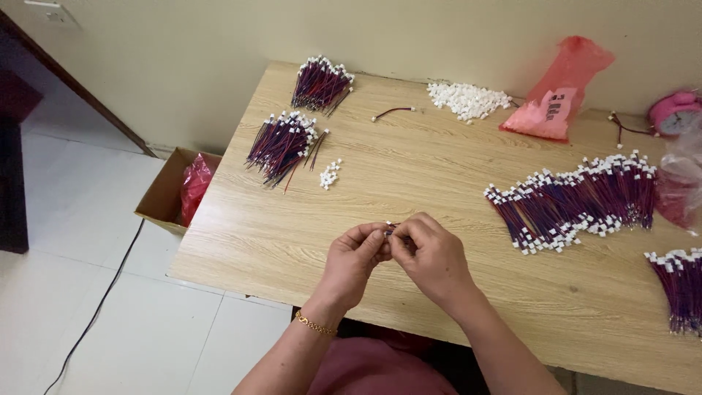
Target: Assembling small wire cables by attaching white plastic connectors and organizing them into bundles
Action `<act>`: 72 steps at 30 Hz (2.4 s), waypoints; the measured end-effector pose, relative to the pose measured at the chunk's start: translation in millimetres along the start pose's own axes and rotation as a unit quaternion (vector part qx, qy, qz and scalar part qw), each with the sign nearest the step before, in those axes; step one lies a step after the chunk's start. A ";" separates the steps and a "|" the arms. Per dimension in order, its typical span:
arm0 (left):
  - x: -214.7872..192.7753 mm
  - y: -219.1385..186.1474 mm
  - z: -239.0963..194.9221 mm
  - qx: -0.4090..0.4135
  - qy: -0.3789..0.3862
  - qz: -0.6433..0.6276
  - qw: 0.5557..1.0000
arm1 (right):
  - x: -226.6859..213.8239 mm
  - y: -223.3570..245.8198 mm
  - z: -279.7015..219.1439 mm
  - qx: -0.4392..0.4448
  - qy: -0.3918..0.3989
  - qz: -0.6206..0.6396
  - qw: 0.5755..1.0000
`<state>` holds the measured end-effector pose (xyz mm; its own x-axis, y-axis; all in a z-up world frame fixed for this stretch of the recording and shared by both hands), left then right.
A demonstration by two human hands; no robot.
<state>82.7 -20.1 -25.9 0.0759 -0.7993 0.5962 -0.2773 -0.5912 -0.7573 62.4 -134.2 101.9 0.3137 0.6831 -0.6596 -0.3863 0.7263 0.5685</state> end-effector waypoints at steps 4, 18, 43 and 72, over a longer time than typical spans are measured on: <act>-1.1 2.0 3.3 0.013 -0.002 0.017 1.000 | 6.6 -5.7 -1.3 -0.005 0.008 0.001 1.000; -85.8 29.7 65.0 0.188 -0.056 0.505 0.840 | 106.5 -115.0 -42.9 0.029 0.298 -0.158 0.941; -59.3 29.3 52.7 0.289 -0.018 0.690 0.664 | 102.7 -177.4 -59.1 -0.020 0.106 -0.287 0.952; 69.6 115.3 26.0 0.274 0.223 0.602 0.716 | -126.1 -402.3 -60.2 0.464 0.160 -0.359 0.794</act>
<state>80.9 -146.7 -78.6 -0.2499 -0.7232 -0.6438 0.5429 0.4459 -0.7116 126.1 -517.1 -73.2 -0.1305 0.1210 -0.9840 0.6448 0.7643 0.0085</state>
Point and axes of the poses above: each hand's wrist, its own z-axis towards the middle knuckle, its own x-axis out of the palm, y = z × x, the point moved 9 cm from there along z, towards the middle knuckle, and after that the axes turned 3 degrees about -y, right-handed, at the moved point
